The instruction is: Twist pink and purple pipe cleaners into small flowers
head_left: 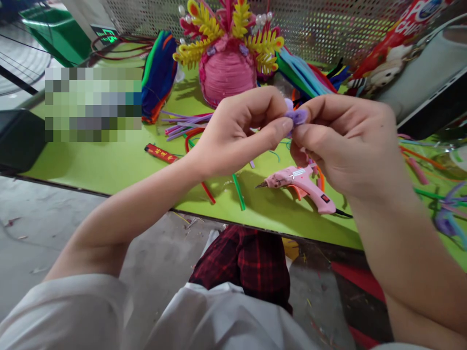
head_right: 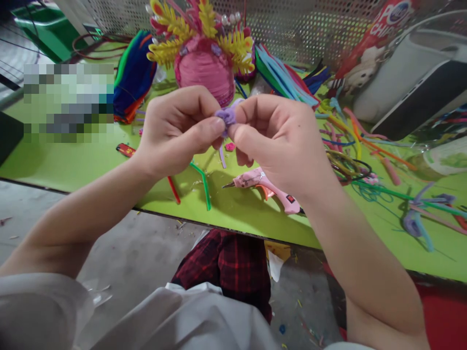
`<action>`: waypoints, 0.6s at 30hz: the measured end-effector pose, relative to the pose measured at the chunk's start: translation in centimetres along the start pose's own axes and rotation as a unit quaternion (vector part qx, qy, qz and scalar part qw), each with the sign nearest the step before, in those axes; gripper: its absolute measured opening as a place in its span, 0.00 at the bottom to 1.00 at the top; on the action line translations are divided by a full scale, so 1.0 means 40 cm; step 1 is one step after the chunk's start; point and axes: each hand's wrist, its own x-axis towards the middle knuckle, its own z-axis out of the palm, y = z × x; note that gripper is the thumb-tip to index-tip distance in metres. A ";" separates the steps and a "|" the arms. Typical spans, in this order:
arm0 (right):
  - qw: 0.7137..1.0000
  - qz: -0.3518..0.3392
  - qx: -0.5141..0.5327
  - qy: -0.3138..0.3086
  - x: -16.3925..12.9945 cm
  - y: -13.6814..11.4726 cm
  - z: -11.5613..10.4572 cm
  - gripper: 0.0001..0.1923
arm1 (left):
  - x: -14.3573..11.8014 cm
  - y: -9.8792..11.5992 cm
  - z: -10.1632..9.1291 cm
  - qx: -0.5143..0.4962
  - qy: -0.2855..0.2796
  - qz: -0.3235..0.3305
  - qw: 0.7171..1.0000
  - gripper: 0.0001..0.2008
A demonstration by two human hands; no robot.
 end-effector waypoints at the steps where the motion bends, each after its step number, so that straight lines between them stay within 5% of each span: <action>1: 1.000 -0.004 -0.014 0.005 -0.002 0.003 -0.003 0.09 | 0.001 0.003 -0.001 0.006 -0.002 -0.006 1.000 0.13; 7: 0.991 -0.053 -0.120 0.009 -0.010 0.009 -0.038 0.05 | 0.004 0.029 -0.008 0.067 -0.018 -0.135 0.988 0.10; 11: 0.992 -0.050 -0.117 0.002 -0.007 0.007 -0.043 0.05 | -0.001 0.027 -0.007 0.122 -0.020 -0.088 0.988 0.08; 18: 0.996 0.047 0.047 0.064 -0.015 0.030 -0.002 0.08 | -0.010 -0.007 0.018 0.178 0.031 -0.042 0.983 0.09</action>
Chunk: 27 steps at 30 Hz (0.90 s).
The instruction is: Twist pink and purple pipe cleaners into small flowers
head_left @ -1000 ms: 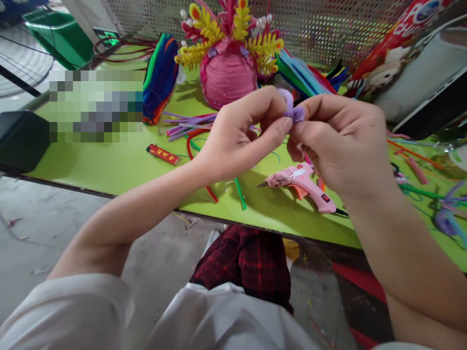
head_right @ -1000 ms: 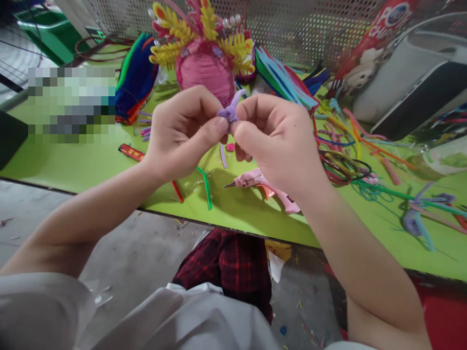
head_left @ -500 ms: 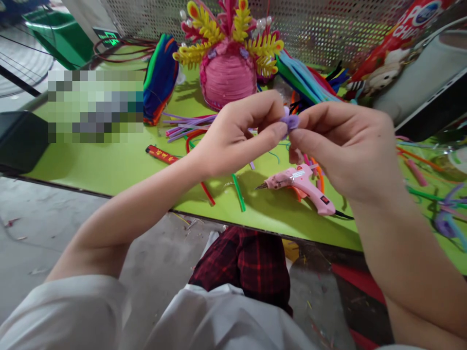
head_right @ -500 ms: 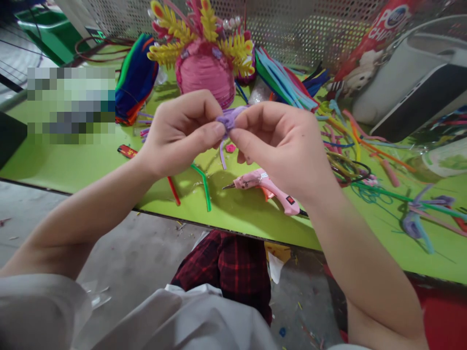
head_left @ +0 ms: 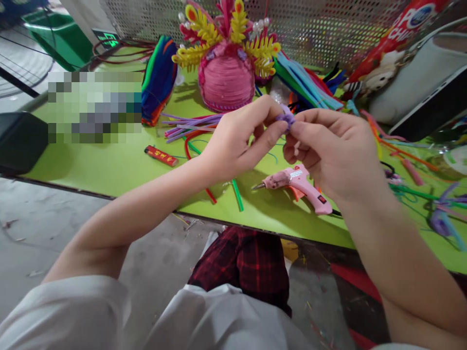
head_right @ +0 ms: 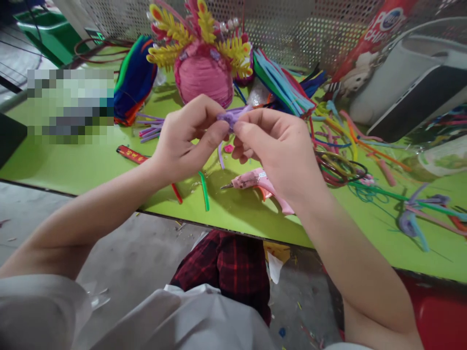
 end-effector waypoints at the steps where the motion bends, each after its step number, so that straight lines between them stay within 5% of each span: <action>1: 1.000 -0.012 -0.021 0.011 -0.003 0.000 0.004 0.07 | 0.002 -0.002 0.002 0.016 0.002 0.012 1.000 0.09; 8: 0.976 -0.080 -0.203 -0.007 -0.009 -0.013 -0.015 0.06 | 0.025 0.002 -0.023 0.039 -0.064 0.041 0.996 0.09; 13: 0.963 -0.129 -0.237 -0.024 -0.002 -0.015 -0.026 0.09 | 0.024 0.010 -0.033 -0.031 -0.113 -0.037 0.992 0.08; 21: 0.968 -0.154 -0.198 -0.015 -0.008 -0.036 -0.006 0.08 | 0.018 0.023 -0.021 -0.243 -0.061 -0.126 0.960 0.12; 24: 0.907 -0.259 -0.330 -0.025 -0.020 -0.045 -0.012 0.07 | 0.020 0.019 -0.025 -0.282 -0.090 -0.143 0.944 0.12; 27: 0.788 -0.382 -0.479 -0.056 -0.016 -0.052 -0.036 0.07 | 0.025 0.016 -0.031 -0.316 -0.123 -0.158 0.927 0.12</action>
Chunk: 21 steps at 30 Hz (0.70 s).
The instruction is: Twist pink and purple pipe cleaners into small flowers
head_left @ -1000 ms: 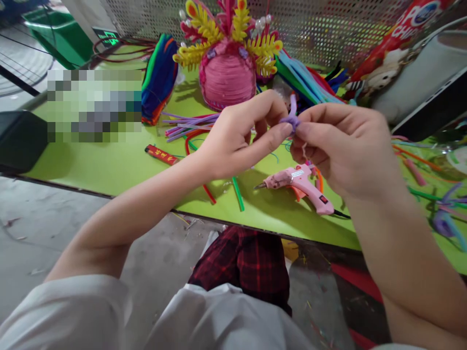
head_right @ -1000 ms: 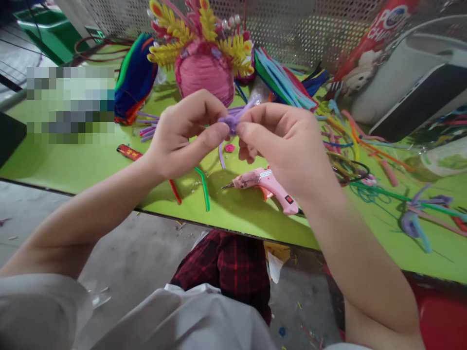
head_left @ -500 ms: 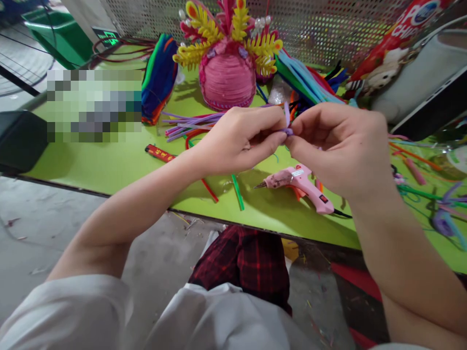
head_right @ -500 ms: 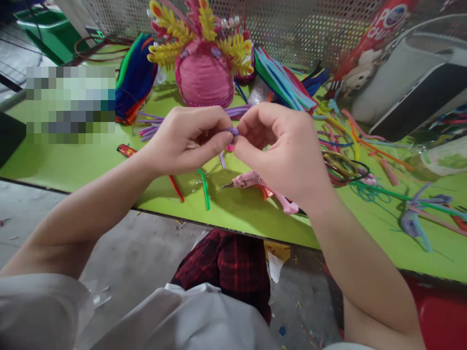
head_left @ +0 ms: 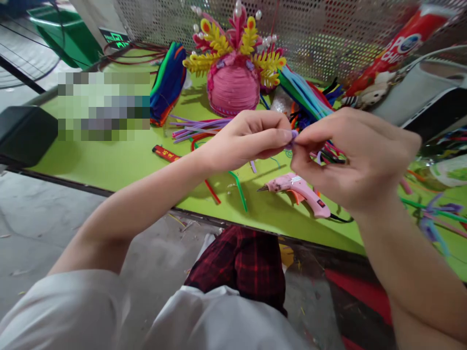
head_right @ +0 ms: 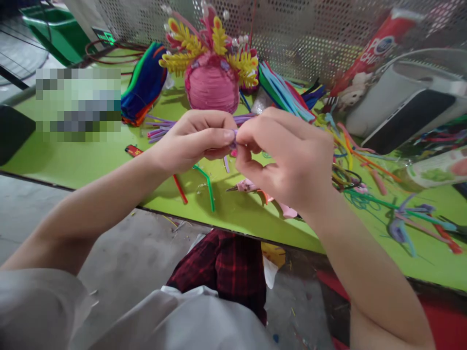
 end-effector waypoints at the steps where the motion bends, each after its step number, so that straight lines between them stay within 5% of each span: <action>1: 0.999 -0.035 -0.028 -0.005 0.002 0.009 -0.006 0.07 | 0.001 0.002 -0.002 -0.009 -0.010 -0.008 1.000 0.12; 4: 0.997 -0.050 -0.015 -0.049 0.026 0.032 -0.031 0.02 | 0.002 0.013 -0.005 -0.048 -0.035 -0.045 0.997 0.11; 7: 0.982 0.019 0.047 -0.184 0.076 0.035 -0.059 0.13 | 0.004 0.025 -0.007 -0.098 -0.056 -0.112 0.987 0.13; 10: 0.959 -0.004 0.043 -0.281 0.109 0.038 -0.069 0.18 | 0.008 0.032 -0.012 -0.124 -0.060 -0.169 0.976 0.15; 12: 0.969 -0.033 0.015 -0.244 0.101 0.048 -0.059 0.15 | 0.012 0.031 -0.016 -0.122 -0.036 -0.153 0.980 0.14; 14: 0.994 -0.062 0.000 -0.095 0.071 0.059 -0.039 0.02 | 0.014 0.027 -0.021 -0.087 -0.005 -0.082 0.993 0.13; 16: 0.999 0.012 0.034 0.020 0.035 0.063 -0.013 0.13 | 0.014 0.020 -0.023 -0.025 0.014 0.008 1.000 0.13; 18: 0.975 0.143 0.146 0.090 0.008 0.056 0.013 0.07 | 0.011 0.014 -0.022 0.036 0.030 0.064 0.997 0.13; 21: 0.936 0.214 0.273 0.066 -0.008 0.040 0.040 0.03 | 0.006 0.008 -0.016 0.096 0.042 0.087 0.991 0.11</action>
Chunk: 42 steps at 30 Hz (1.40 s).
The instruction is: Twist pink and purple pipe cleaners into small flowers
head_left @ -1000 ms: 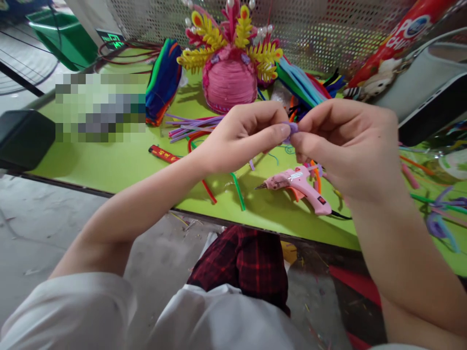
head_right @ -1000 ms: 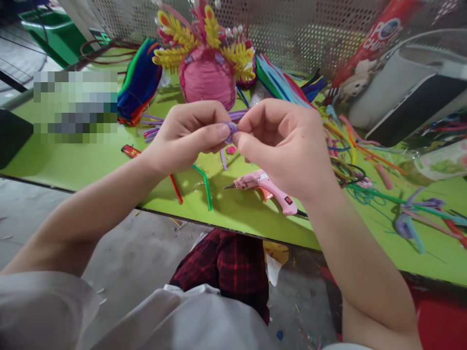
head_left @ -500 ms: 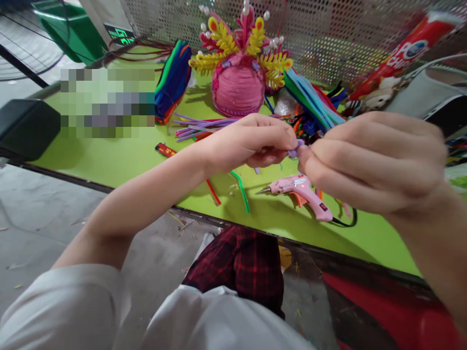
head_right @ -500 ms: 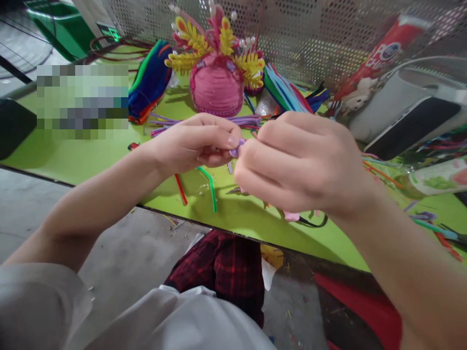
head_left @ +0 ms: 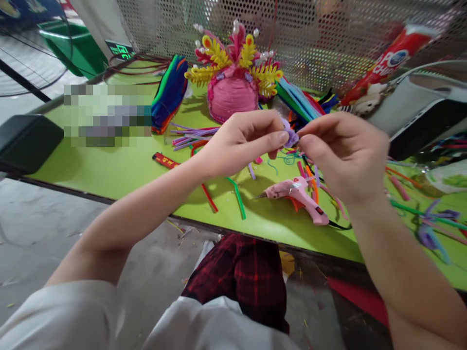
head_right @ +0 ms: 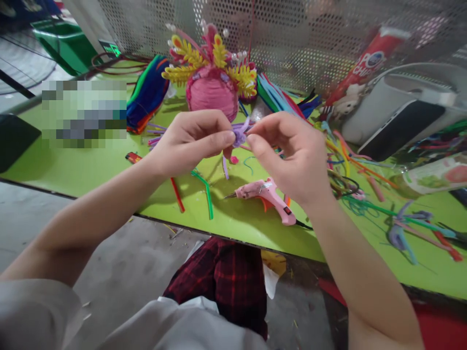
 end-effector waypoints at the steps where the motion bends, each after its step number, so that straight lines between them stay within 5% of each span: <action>1: 0.999 0.014 0.023 -0.024 -0.003 0.001 0.006 0.02 | -0.002 -0.001 0.002 0.012 -0.003 0.006 1.000 0.11; 10: 0.997 0.042 0.069 -0.020 -0.018 0.028 0.018 0.03 | -0.003 -0.017 0.015 0.016 -0.025 0.011 1.000 0.13; 15: 0.989 -0.106 -0.100 0.000 -0.042 0.026 0.021 0.07 | -0.003 -0.027 0.027 -0.047 -0.030 -0.065 0.996 0.12; 18: 0.926 -0.287 -0.245 0.006 -0.042 0.035 0.003 0.08 | -0.001 -0.031 0.037 -0.129 -0.032 -0.159 0.978 0.11; 22: 0.792 -0.508 -0.319 -0.110 0.008 0.021 -0.043 0.05 | 0.005 -0.028 0.035 -0.228 -0.086 -0.314 0.918 0.13; 24: 0.766 -0.549 -0.294 -0.156 0.044 0.004 -0.063 0.04 | 0.008 -0.023 0.028 -0.247 -0.111 -0.344 0.899 0.15; 27: 0.823 -0.456 -0.285 -0.185 0.073 -0.002 -0.070 0.07 | 0.009 -0.016 0.017 -0.235 -0.083 -0.266 0.931 0.14; 30: 0.942 -0.281 -0.183 -0.023 0.060 0.029 -0.042 0.10 | 0.009 -0.017 0.012 -0.158 -0.016 -0.117 0.980 0.11; 32: 0.987 -0.146 -0.052 0.038 0.038 0.053 -0.016 0.06 | 0.010 -0.025 0.012 -0.107 0.011 -0.038 0.993 0.12; 36: 0.996 -0.004 0.083 -0.029 0.002 0.068 0.020 0.05 | 0.014 -0.049 0.016 -0.057 -0.001 0.038 0.998 0.13; 42: 0.998 -0.051 -0.021 -0.041 -0.001 0.046 0.003 0.04 | 0.015 -0.071 0.015 0.028 -0.038 0.083 0.995 0.13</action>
